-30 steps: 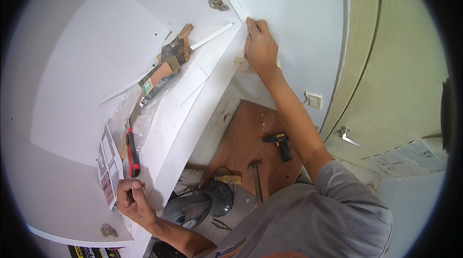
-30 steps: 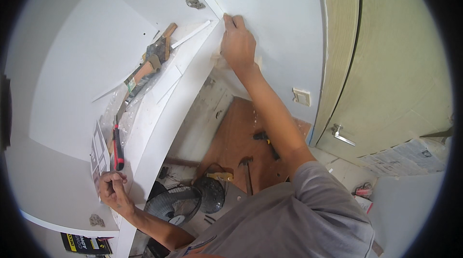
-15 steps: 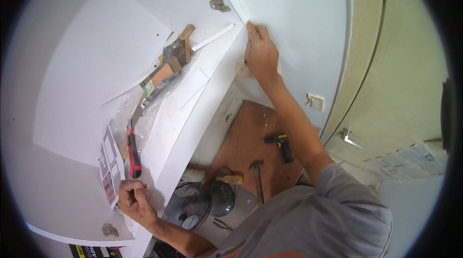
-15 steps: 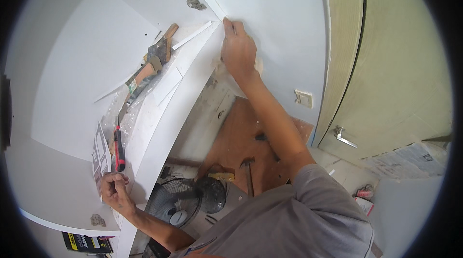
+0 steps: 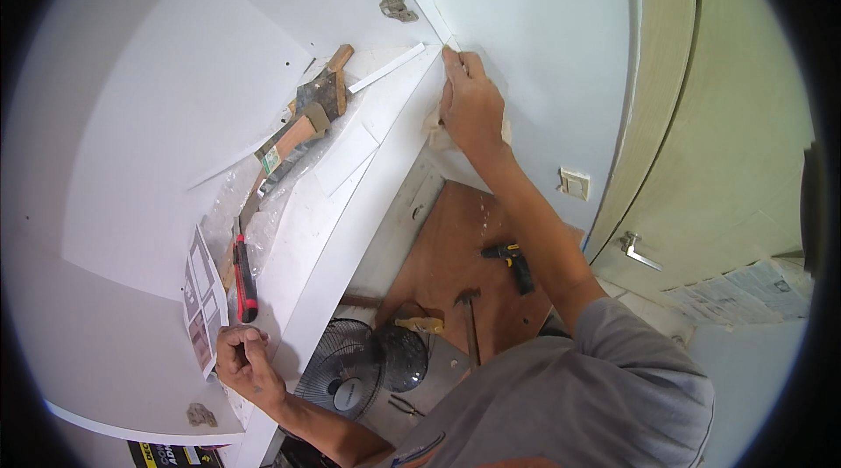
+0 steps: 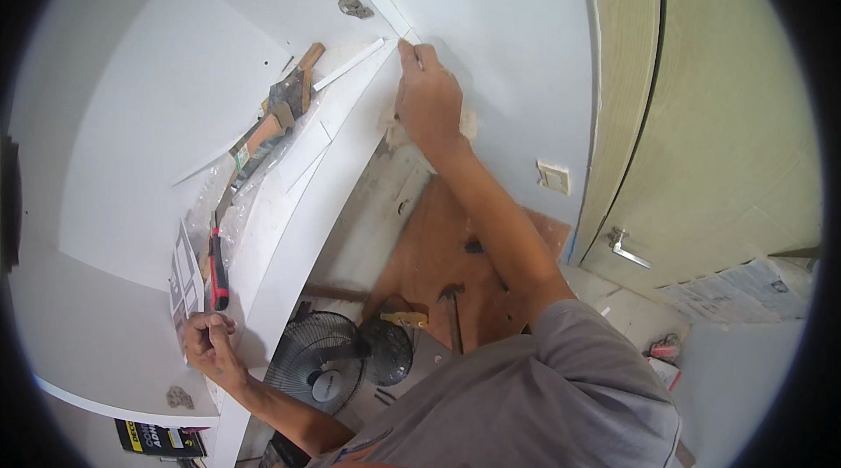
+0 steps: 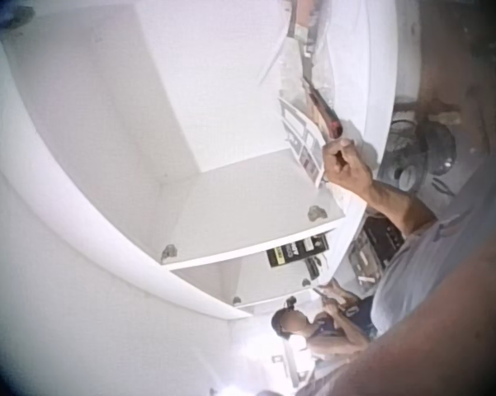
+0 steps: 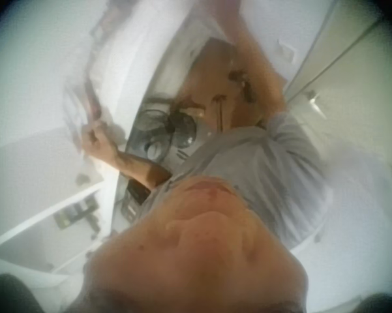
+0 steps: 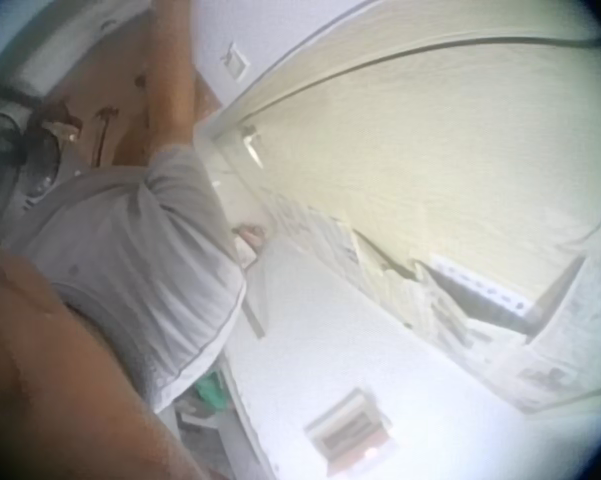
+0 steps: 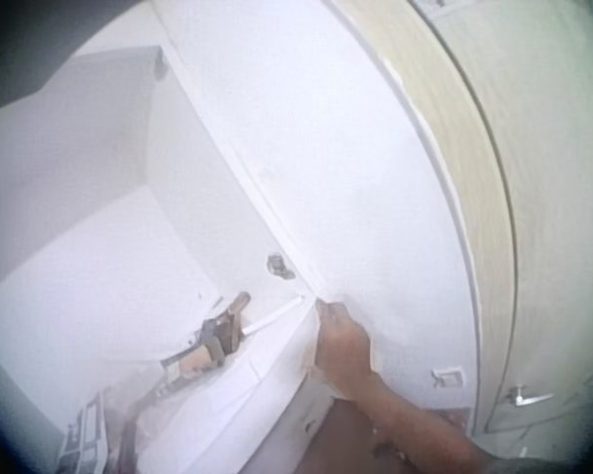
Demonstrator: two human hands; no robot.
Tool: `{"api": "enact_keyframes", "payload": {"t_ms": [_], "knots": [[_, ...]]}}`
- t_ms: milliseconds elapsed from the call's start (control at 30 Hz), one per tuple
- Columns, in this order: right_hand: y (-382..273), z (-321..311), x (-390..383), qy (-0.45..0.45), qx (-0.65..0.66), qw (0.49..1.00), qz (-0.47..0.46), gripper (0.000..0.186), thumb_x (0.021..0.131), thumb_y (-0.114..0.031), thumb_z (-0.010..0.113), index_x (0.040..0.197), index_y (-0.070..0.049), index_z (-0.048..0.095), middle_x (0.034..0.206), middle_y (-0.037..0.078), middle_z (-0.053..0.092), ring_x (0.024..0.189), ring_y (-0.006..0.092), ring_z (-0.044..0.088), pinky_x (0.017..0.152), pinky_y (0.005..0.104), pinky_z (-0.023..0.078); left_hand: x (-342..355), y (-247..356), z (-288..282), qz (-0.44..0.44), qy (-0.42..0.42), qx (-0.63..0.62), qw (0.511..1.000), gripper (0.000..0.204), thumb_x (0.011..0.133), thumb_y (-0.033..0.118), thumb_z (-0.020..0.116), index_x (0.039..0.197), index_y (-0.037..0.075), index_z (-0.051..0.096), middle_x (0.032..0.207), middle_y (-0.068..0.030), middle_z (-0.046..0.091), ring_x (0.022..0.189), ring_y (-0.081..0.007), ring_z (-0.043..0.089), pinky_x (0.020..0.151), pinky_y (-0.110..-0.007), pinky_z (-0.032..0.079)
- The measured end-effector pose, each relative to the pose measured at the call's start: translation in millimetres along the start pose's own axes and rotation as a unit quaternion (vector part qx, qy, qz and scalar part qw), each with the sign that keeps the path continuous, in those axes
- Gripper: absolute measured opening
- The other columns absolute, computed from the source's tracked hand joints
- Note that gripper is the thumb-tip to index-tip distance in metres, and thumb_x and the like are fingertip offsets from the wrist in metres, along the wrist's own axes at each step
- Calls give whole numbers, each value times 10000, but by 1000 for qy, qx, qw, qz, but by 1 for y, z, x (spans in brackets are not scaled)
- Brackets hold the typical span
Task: The person installs a white trim strip along the edge of a wall-mounted cabinet. They position the strip, wipe the surface with a cloth, and use a utility knife to trim the excess material flush with the cabinet edge.
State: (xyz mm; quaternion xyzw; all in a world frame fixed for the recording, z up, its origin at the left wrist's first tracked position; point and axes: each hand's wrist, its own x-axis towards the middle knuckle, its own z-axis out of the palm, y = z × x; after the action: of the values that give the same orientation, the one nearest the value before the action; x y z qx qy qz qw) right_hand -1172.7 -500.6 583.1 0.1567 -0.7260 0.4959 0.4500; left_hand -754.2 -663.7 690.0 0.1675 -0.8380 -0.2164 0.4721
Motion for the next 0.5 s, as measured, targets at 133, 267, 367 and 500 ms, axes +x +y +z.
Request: {"api": "enact_keyframes", "payload": {"t_ms": [133, 267, 367, 500], "knots": [[10, 3, 15, 14, -4, 1000, 19, 432, 890, 30, 612, 1312, -25, 684, 1142, 152, 657, 797, 368, 688, 727, 457, 572, 2, -1, 3, 10, -1, -4, 1000, 188, 998, 92, 650, 862, -13, 576, 794, -77, 581, 705, -130, 531, 642, -264, 420], [5, -2, 4, 1, 26, 1000, 0, 445, 885, 30, 623, 1323, -25, 683, 1147, 150, 657, 810, 368, 687, 733, 450, 571, 1, 1, 4, 2, 5, 2, 1000, 183, 995, 88, 640, 854, -9, 575, 789, -75, 579, 707, -126, 523, 638, -263, 411], [12, 3, 12, 12, 29, 999, 6, 446, 882, 34, 630, 1321, -24, 688, 1149, 149, 657, 811, 368, 686, 733, 446, 567, 1, -5, 3, 14, 5, 9, 1000, 190, 998, 93, 641, 849, -6, 578, 782, -70, 578, 694, -122, 518, 628, -261, 406], [11, 1, 5, -3, 29, 1000, 0, 431, 881, 43, 628, 1301, -21, 702, 1146, 141, 662, 801, 363, 685, 728, 447, 563, 1, 2, 4, 3, 5, 18, 1000, 205, 1005, 107, 648, 846, -5, 582, 775, -59, 583, 661, -112, 507, 604, -255, 394]]}}
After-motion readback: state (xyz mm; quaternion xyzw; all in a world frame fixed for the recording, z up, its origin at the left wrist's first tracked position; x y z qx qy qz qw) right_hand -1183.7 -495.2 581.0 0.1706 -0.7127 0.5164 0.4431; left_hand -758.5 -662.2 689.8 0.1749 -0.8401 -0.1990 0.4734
